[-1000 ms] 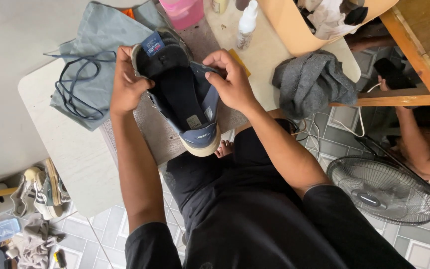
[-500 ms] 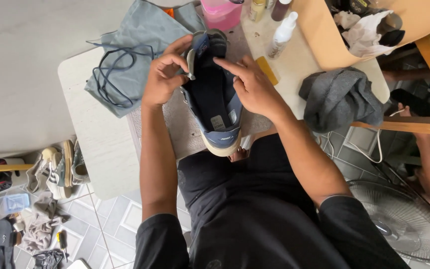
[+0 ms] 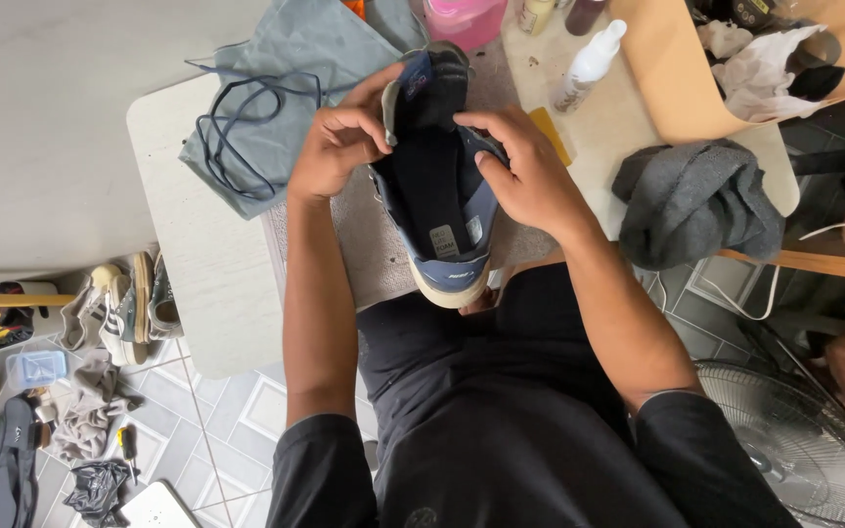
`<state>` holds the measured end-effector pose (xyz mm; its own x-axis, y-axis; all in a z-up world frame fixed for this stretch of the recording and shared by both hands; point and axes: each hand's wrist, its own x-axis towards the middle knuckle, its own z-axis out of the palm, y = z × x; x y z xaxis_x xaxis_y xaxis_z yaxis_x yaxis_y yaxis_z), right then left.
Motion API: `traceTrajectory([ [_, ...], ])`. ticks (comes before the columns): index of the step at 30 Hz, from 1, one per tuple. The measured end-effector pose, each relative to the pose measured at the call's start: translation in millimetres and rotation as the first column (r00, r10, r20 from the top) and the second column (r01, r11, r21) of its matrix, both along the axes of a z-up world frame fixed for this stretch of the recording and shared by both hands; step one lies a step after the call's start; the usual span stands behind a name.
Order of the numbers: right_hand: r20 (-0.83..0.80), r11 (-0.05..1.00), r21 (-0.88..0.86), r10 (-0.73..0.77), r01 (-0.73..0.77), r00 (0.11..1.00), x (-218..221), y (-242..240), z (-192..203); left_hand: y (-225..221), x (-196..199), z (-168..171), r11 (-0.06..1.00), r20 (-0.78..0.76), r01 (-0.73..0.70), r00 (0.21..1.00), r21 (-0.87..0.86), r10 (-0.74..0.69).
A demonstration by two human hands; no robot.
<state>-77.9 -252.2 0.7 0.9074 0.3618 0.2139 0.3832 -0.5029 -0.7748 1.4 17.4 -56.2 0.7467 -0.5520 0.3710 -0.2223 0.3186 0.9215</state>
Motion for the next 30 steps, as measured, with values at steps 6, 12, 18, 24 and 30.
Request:
traceTrajectory([
  [6,0.18,0.998,-0.034,-0.044,0.051,0.983,-9,3,-1,-1,2,2,0.999,0.03,0.035,0.999,-0.017,-0.034],
  [12,0.429,0.908,-0.415,0.132,0.065,0.893,-32,5,6,0,6,-9,1.0,0.006,0.01,1.0,-0.004,-0.01],
  [18,0.361,0.726,-0.67,0.5,-0.155,0.787,-11,14,15,-3,6,-4,0.999,0.02,0.032,0.999,0.024,-0.032],
  [24,0.006,0.294,-0.919,0.678,-0.263,0.735,14,48,18,-2,6,-9,0.998,0.049,-0.022,0.999,0.058,0.019],
  [30,0.005,0.182,-0.973,0.634,-0.142,0.774,6,72,18,-2,6,-14,0.995,-0.007,-0.057,0.998,0.079,0.058],
])
